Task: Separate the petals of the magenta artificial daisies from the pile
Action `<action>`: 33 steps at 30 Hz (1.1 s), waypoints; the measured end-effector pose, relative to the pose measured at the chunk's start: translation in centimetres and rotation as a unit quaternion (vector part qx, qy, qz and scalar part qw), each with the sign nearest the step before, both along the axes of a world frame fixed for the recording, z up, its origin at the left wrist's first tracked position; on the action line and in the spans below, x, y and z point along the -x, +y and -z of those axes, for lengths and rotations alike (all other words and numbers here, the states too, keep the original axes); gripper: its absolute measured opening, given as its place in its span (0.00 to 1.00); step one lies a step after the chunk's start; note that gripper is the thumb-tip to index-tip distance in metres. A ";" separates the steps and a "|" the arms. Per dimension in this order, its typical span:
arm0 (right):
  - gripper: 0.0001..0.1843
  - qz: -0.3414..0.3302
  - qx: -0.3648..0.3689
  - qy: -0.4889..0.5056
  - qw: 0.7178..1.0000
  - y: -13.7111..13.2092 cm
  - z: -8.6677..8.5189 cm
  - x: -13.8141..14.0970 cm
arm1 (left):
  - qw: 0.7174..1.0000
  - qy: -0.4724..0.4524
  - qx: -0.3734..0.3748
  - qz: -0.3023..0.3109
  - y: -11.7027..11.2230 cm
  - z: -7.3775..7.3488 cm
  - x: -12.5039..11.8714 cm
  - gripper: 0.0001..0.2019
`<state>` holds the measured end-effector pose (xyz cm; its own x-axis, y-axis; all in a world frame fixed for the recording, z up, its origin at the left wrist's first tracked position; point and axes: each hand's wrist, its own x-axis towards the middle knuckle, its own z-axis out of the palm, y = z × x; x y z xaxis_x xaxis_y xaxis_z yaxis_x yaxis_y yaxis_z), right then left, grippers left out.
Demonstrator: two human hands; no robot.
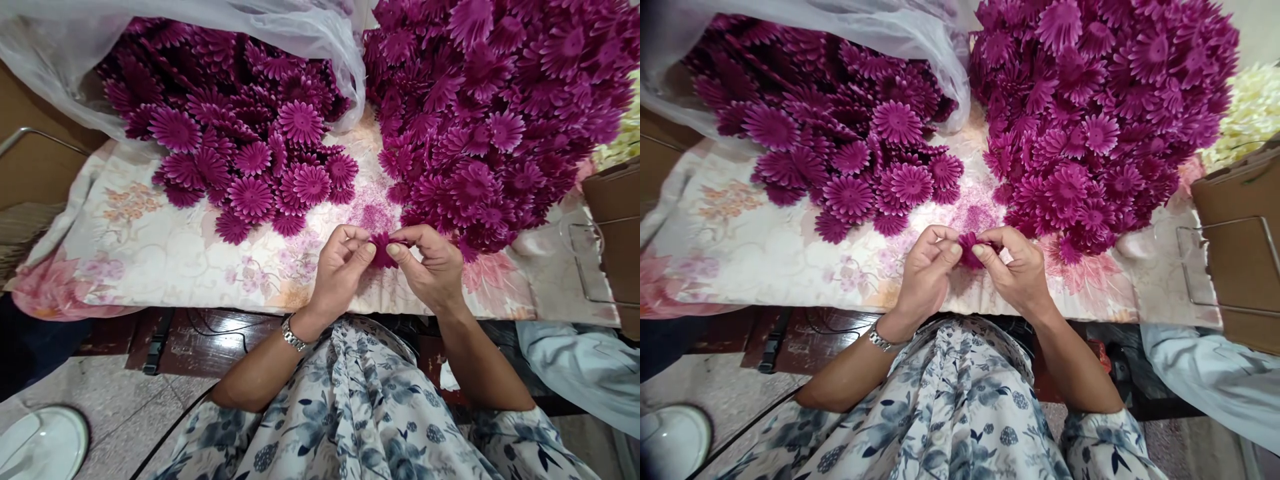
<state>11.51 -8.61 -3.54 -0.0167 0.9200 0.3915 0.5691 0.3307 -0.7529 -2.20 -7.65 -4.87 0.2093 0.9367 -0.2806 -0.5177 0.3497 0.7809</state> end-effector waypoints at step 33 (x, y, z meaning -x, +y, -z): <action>0.26 0.013 -0.049 -0.041 0.998 5.2 -1.2 3.2 | 0.989 -0.110 -0.036 -0.094 3.0 -3.0 -5.1 0.11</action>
